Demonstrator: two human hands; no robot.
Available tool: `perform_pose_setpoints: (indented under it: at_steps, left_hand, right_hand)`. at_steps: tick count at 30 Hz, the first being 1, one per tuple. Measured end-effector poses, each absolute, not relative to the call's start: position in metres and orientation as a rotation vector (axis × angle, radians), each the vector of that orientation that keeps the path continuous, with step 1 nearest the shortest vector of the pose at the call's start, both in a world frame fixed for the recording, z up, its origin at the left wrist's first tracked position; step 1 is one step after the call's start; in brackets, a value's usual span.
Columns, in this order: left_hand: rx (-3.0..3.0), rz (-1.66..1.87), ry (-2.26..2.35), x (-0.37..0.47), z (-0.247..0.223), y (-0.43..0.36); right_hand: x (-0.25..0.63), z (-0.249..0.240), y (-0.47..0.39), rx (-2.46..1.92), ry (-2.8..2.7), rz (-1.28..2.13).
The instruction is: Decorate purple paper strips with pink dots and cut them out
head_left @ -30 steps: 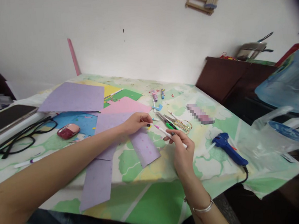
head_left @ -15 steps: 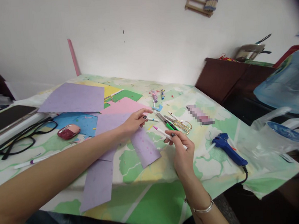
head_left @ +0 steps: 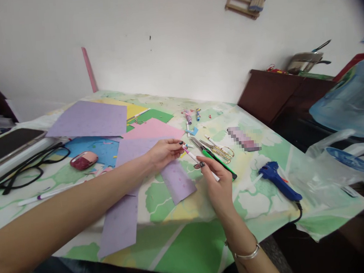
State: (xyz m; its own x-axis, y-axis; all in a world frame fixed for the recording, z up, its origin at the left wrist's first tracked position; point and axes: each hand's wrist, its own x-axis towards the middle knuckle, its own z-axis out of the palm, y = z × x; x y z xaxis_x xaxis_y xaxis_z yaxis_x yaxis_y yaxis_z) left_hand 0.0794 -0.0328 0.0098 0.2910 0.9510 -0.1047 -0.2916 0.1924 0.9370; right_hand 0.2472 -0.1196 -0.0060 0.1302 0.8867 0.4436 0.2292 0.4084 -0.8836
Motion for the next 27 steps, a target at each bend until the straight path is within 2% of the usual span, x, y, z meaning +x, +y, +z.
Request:
perform_pose_setpoints:
  at_steps: [13, 27]
  left_hand:
    - [0.927, 0.986, 0.803, 0.080, 0.012, -0.041]
    - [1.248, 1.050, 0.755, 0.085, 0.026, -0.046]
  right_hand:
    - [0.246, -0.005, -0.121, -1.119, -1.388, 0.651]
    - [0.246, -0.003, -0.126, -1.063, -1.200, 0.664]
